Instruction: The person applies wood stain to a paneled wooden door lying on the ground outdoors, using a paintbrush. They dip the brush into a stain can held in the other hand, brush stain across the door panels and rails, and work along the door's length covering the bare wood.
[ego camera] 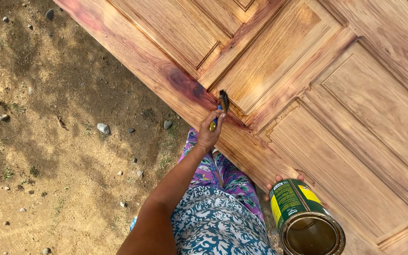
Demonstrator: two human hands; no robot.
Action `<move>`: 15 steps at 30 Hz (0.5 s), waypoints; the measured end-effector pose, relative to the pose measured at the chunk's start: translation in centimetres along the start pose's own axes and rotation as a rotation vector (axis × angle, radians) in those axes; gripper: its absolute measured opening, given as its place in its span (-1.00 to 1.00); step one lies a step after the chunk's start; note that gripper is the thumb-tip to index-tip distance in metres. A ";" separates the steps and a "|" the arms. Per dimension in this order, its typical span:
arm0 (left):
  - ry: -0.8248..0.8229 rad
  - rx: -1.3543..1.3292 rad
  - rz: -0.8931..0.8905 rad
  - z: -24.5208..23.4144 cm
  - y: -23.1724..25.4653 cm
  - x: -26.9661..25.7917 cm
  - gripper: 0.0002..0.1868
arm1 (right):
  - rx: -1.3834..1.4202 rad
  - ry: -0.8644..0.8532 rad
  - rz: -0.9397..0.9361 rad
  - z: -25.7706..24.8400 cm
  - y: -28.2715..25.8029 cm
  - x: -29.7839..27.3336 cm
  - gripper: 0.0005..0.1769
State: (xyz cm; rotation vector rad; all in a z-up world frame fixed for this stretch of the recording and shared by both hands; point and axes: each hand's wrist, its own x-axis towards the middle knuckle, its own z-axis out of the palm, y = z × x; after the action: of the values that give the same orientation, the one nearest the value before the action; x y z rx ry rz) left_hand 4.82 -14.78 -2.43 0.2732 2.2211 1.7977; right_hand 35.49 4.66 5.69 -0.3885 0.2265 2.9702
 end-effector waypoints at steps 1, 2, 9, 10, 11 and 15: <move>-0.012 -0.001 0.002 -0.5 1.5 0.8 -0.87 | 0.001 -0.001 -0.012 -0.1 0.0 -0.6 0.05; -0.082 0.124 0.019 -1.0 2.9 1.7 -0.87 | -0.019 0.073 -0.057 -0.3 0.0 -1.1 0.03; -0.620 0.469 -0.080 -2.8 4.1 16.9 -0.80 | -0.017 0.136 -0.199 1.3 2.1 -0.7 0.01; -0.633 0.472 -0.075 -2.0 3.6 19.2 -0.80 | -0.012 0.135 -0.212 1.3 2.6 -0.6 0.01; -0.610 0.365 -0.022 -1.2 3.2 21.7 -0.80 | -0.002 0.151 -0.232 1.3 3.0 -0.4 -0.04; -0.598 0.145 0.023 2.8 4.0 28.8 -0.81 | 0.064 0.069 -0.159 -0.9 3.7 0.2 -0.44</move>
State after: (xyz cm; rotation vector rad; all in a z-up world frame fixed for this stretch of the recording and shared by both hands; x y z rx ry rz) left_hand -21.56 -2.37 -1.66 0.7561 1.9103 1.3278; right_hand 34.95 0.95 5.26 -0.4775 0.2833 2.7897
